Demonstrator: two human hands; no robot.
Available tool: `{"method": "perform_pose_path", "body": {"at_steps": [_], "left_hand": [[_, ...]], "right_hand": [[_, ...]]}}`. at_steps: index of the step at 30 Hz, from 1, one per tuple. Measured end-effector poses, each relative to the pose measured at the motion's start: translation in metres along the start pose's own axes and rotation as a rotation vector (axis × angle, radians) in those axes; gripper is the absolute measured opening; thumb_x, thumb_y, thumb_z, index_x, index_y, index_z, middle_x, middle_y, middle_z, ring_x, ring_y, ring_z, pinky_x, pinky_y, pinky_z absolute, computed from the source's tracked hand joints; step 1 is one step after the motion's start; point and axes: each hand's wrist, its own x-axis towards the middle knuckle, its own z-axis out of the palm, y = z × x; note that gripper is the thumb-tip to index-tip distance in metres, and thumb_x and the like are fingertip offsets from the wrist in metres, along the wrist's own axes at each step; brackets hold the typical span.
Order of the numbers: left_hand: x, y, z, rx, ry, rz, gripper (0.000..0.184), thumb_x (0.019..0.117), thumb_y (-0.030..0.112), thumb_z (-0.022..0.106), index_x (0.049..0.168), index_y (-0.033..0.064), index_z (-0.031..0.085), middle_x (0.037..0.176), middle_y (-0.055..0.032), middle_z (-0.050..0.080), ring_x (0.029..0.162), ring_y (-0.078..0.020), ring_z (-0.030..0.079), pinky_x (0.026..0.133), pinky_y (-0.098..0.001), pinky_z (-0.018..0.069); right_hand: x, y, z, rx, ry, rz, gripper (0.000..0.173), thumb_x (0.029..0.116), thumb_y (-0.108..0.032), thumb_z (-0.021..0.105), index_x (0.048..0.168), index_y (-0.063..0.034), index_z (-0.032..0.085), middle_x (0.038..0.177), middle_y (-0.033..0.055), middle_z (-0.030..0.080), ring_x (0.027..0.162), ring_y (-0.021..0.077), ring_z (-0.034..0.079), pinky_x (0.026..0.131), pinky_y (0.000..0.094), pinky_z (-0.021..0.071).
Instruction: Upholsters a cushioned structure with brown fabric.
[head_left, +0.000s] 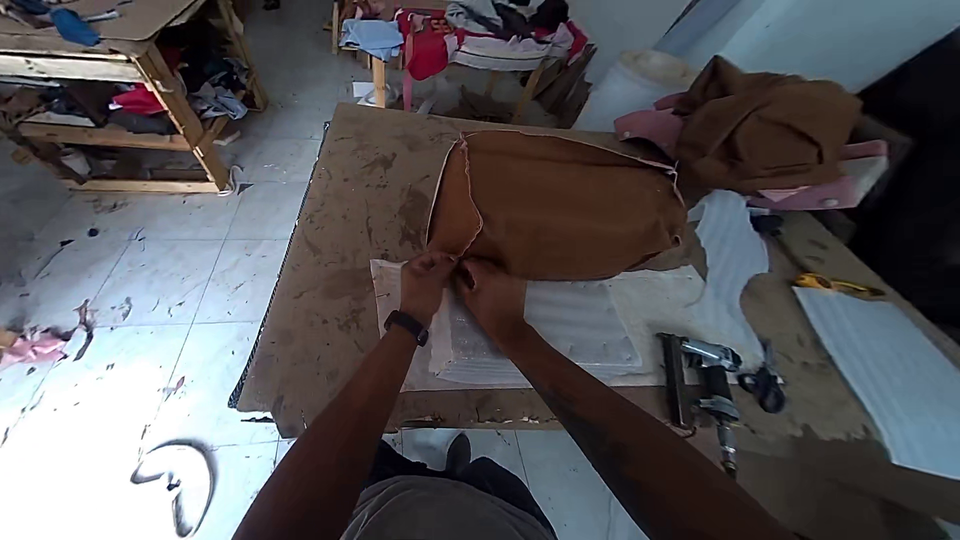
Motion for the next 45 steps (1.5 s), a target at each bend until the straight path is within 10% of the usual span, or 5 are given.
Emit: {"method": "perform_pose_path", "body": {"at_steps": [8, 22, 30, 34, 45], "left_hand": [[-0.017, -0.031, -0.02, 0.159, 0.025, -0.102, 0.022, 0.0972, 0.021, 0.07, 0.11, 0.0034, 0.072, 0.09, -0.0097, 0.072, 0.071, -0.0182, 0.067, 0.064, -0.0363, 0.0583], [-0.011, -0.015, 0.019, 0.234, 0.258, -0.145, 0.027, 0.0866, 0.021, 0.083, 0.108, 0.0068, 0.076, 0.087, -0.0055, 0.075, 0.081, -0.0149, 0.071, 0.076, -0.0388, 0.0601], [-0.01, -0.011, 0.028, 0.082, 0.282, -0.285, 0.022, 0.0959, 0.026, 0.073, 0.106, 0.007, 0.076, 0.087, -0.0073, 0.071, 0.069, -0.0146, 0.061, 0.063, -0.0355, 0.0517], [-0.006, 0.007, 0.023, 0.1, 0.205, -0.445, 0.025, 0.0983, 0.033, 0.068, 0.098, 0.009, 0.072, 0.069, -0.0005, 0.057, 0.05, -0.0083, 0.042, 0.045, -0.0253, 0.0353], [-0.006, 0.017, 0.007, 0.179, 0.107, -0.452, 0.027, 0.0979, 0.034, 0.07, 0.107, 0.0087, 0.072, 0.078, -0.0028, 0.063, 0.052, -0.0081, 0.046, 0.048, -0.0241, 0.0386]], "right_hand": [[0.001, -0.008, 0.003, 0.042, 0.008, -0.018, 0.026, 0.1006, -0.032, 0.055, 0.094, -0.0147, 0.073, 0.078, 0.0061, 0.071, 0.07, 0.0273, 0.069, 0.057, 0.0532, 0.0527], [-0.001, 0.017, -0.007, 0.703, 0.148, 0.27, 0.015, 0.0986, -0.024, 0.068, 0.105, -0.0114, 0.074, 0.086, -0.0026, 0.072, 0.072, 0.0029, 0.067, 0.063, 0.024, 0.0588], [-0.006, 0.024, -0.018, 0.316, -0.151, 0.038, 0.025, 0.0945, -0.034, 0.071, 0.113, -0.0178, 0.075, 0.089, 0.0025, 0.074, 0.072, 0.0227, 0.07, 0.059, 0.0503, 0.0561], [0.002, 0.02, -0.015, 0.162, -0.129, -0.041, 0.026, 0.0945, -0.04, 0.068, 0.107, -0.0178, 0.075, 0.082, 0.0042, 0.072, 0.07, 0.0261, 0.07, 0.055, 0.0504, 0.0545], [0.013, 0.002, -0.009, 0.041, -0.065, -0.082, 0.024, 0.0955, -0.032, 0.058, 0.084, -0.0143, 0.069, 0.067, 0.0039, 0.066, 0.064, 0.0237, 0.069, 0.054, 0.0446, 0.0537]]}}
